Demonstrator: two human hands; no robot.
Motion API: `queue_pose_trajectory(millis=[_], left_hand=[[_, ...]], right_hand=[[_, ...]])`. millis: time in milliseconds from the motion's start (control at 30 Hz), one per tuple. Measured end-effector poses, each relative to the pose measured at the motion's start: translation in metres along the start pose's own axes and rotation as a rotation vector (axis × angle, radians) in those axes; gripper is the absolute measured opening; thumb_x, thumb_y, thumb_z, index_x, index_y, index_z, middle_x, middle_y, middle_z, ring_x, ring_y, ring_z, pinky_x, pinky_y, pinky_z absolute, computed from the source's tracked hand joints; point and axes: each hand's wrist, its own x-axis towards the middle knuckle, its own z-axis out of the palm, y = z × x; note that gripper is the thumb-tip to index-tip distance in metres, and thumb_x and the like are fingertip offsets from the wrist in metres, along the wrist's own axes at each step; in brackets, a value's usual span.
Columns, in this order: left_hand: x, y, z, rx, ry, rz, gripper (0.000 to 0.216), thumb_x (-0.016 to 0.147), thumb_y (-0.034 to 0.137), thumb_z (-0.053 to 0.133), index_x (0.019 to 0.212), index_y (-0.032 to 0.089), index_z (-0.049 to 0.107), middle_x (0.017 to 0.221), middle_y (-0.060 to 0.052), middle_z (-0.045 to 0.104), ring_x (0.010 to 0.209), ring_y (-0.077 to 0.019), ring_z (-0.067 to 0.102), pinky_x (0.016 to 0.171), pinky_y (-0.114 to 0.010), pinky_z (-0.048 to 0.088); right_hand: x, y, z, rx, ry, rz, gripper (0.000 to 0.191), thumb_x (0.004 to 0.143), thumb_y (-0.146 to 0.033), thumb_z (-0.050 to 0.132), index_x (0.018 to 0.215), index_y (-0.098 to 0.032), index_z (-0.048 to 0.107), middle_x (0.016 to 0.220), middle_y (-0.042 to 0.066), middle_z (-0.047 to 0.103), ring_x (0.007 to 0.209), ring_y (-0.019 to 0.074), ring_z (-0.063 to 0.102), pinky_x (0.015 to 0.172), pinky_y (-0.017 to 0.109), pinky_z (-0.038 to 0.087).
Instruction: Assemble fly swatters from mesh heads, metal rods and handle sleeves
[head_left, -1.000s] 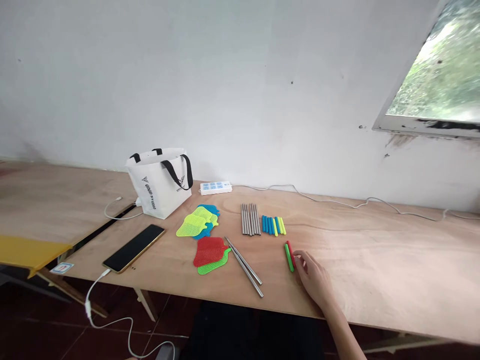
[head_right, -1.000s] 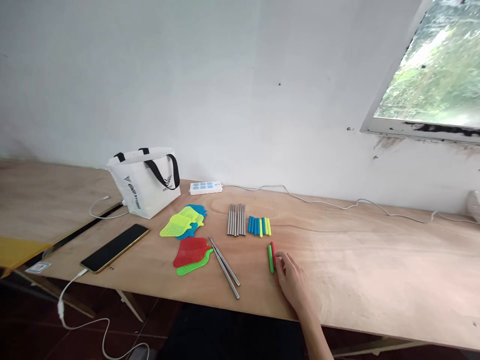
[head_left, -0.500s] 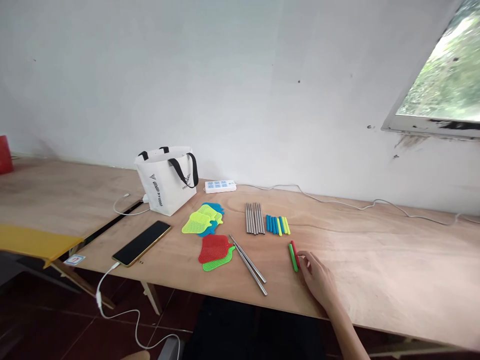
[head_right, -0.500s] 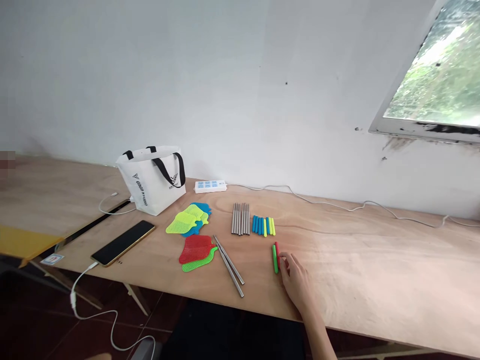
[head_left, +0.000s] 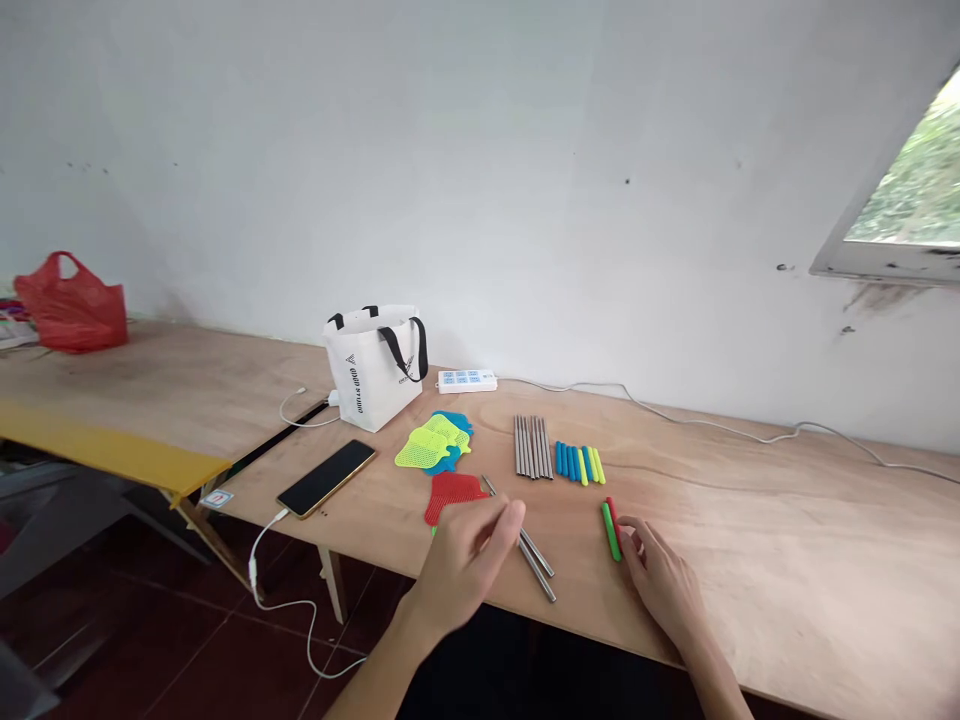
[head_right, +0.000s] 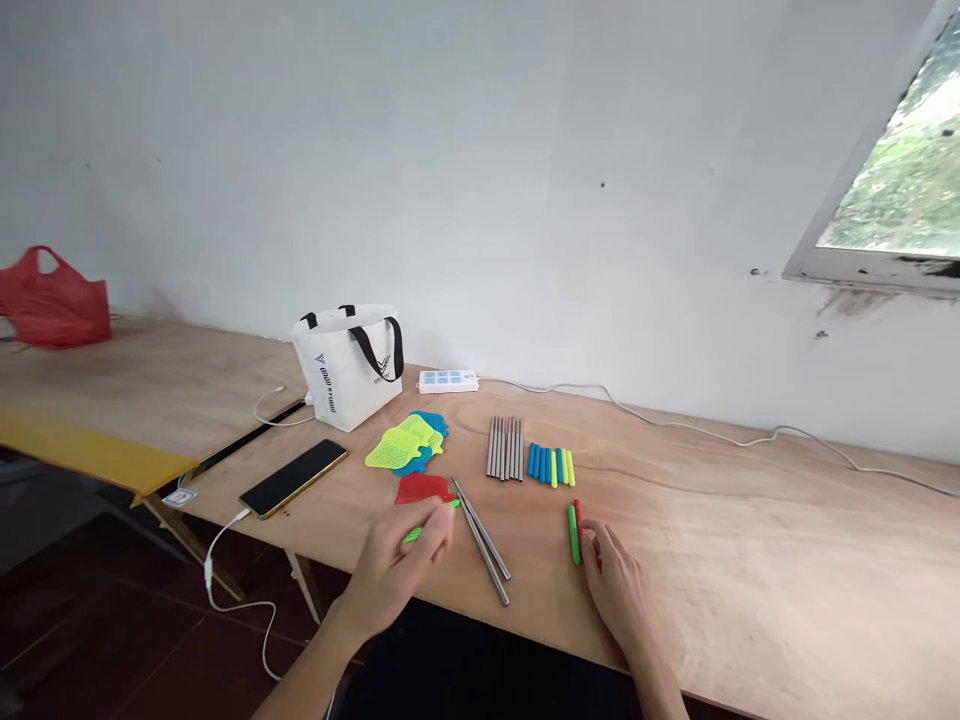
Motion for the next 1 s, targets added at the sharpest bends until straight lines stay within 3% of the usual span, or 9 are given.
queue_pose_trajectory(millis=[67, 167, 300, 433, 533, 633, 767, 1000], left_hand=[[0.017, -0.009, 0.009, 0.005, -0.092, -0.034, 0.049, 0.105, 0.047, 0.036, 0.066, 0.019, 0.046, 0.058, 0.002, 0.048, 0.055, -0.0122, 0.047, 0.056, -0.027, 0.035], [0.034, -0.033, 0.027, 0.194, -0.112, -0.053, 0.042, 0.104, 0.042, 0.039, 0.070, 0.020, 0.050, 0.067, 0.001, 0.057, 0.062, -0.0147, 0.052, 0.059, -0.029, 0.032], [0.036, -0.064, 0.049, 0.280, -0.158, -0.078, 0.018, 0.100, 0.032, 0.049, 0.088, 0.023, 0.059, 0.084, 0.001, 0.067, 0.074, -0.0164, 0.061, 0.063, -0.027, 0.036], [0.034, -0.082, 0.063, 0.270, -0.185, -0.008, 0.012, 0.099, 0.025, 0.049, 0.096, 0.025, 0.060, 0.091, 0.001, 0.068, 0.085, -0.0166, 0.064, 0.069, -0.026, 0.041], [0.033, -0.090, 0.069, 0.266, -0.254, 0.022, 0.014, 0.097, 0.021, 0.049, 0.095, 0.024, 0.063, 0.095, 0.000, 0.068, 0.085, -0.0168, 0.064, 0.070, -0.027, 0.043], [0.034, -0.094, 0.072, 0.242, -0.303, 0.065, 0.019, 0.096, 0.016, 0.047, 0.093, 0.023, 0.064, 0.097, -0.001, 0.068, 0.094, -0.0184, 0.064, 0.077, -0.028, 0.046], [0.034, -0.097, 0.072, 0.218, -0.322, 0.108, 0.026, 0.089, 0.006, 0.045, 0.094, 0.023, 0.065, 0.100, -0.002, 0.068, 0.103, -0.0195, 0.062, 0.088, -0.031, 0.047], [0.031, -0.095, 0.073, 0.294, -0.334, 0.126, 0.032, 0.083, 0.004, 0.049, 0.101, 0.025, 0.067, 0.128, -0.002, 0.060, 0.104, -0.0196, 0.063, 0.076, -0.030, 0.049]], right_hand=[[0.000, 0.001, 0.000, -0.001, 0.005, 0.007, 0.044, 0.095, -0.054, 0.032, 0.119, -0.030, 0.061, 0.108, 0.007, 0.072, 0.084, 0.0261, 0.068, 0.070, 0.037, 0.049], [0.001, 0.004, 0.002, 0.005, 0.009, 0.006, 0.046, 0.096, -0.051, 0.028, 0.122, -0.030, 0.059, 0.111, 0.007, 0.072, 0.090, 0.0269, 0.069, 0.072, 0.038, 0.049], [0.002, 0.003, 0.003, -0.010, 0.009, 0.014, 0.046, 0.096, -0.050, 0.028, 0.122, -0.029, 0.059, 0.106, 0.006, 0.069, 0.081, 0.0238, 0.068, 0.066, 0.036, 0.049], [0.001, 0.001, 0.004, -0.068, 0.054, -0.031, 0.046, 0.096, -0.057, 0.033, 0.118, -0.029, 0.062, 0.109, 0.006, 0.065, 0.082, 0.0220, 0.068, 0.066, 0.034, 0.049], [0.002, 0.003, 0.009, -0.121, 0.076, -0.153, 0.045, 0.097, -0.056, 0.038, 0.125, -0.029, 0.060, 0.126, 0.007, 0.063, 0.108, 0.0252, 0.065, 0.087, 0.040, 0.050], [0.002, 0.007, 0.016, -0.216, 0.053, -0.250, 0.044, 0.099, -0.047, 0.037, 0.135, -0.030, 0.057, 0.139, 0.007, 0.060, 0.125, 0.0271, 0.057, 0.101, 0.047, 0.043], [0.003, 0.009, 0.020, -0.252, 0.062, -0.278, 0.047, 0.100, -0.033, 0.031, 0.142, -0.028, 0.052, 0.143, 0.007, 0.059, 0.126, 0.0249, 0.056, 0.102, 0.046, 0.043], [0.006, 0.012, 0.015, -0.204, 0.048, -0.287, 0.052, 0.099, -0.024, 0.029, 0.146, -0.033, 0.050, 0.140, 0.003, 0.063, 0.127, 0.0230, 0.057, 0.099, 0.044, 0.047]])
